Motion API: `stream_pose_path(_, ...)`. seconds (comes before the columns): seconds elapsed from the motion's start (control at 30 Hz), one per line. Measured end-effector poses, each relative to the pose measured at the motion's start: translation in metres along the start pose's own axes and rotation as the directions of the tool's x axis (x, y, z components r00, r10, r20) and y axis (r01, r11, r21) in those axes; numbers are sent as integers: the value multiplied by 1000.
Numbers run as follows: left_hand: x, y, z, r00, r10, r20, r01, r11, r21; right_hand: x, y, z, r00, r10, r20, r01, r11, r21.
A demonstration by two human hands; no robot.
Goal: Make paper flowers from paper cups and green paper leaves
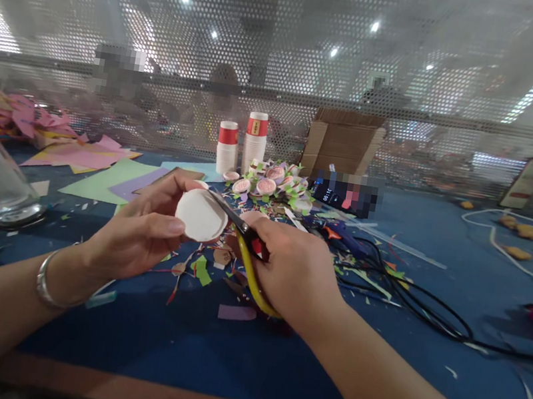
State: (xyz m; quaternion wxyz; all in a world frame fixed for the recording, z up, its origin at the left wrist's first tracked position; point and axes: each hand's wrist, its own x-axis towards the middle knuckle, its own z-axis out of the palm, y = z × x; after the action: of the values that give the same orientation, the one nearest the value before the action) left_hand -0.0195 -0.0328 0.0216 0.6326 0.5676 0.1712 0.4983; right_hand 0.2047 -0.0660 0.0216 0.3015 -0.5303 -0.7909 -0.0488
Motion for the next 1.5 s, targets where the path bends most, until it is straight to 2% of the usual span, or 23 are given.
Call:
stream_pose_path(0.33, 2, -1, -2, 998, -53, 46, 56, 996, -73, -1, 1, 0, 998, -69, -5, 69, 995, -69)
stream_pose_path(0.6, 2, -1, -2, 994, -88, 68, 95, 990, -108, -1, 3, 2, 998, -66, 2, 66, 996, -56)
stream_pose_path(1.17, 5, 0, -6, 982, -181, 46, 187, 963, -195, -2, 10, 7, 994, -107, -27, 105, 991, -80)
stream_pose_path(1.33, 5, 2, -5, 979, -187, 78, 199, 961, -192, -3, 10, 4, 987, -154, -55, 143, 975, -168)
stream_pose_path(1.5, 6, 3, -5, 971, -201, 128, 226, 950, -218, -2, 9, 4, 991, -132, -16, 128, 980, -152)
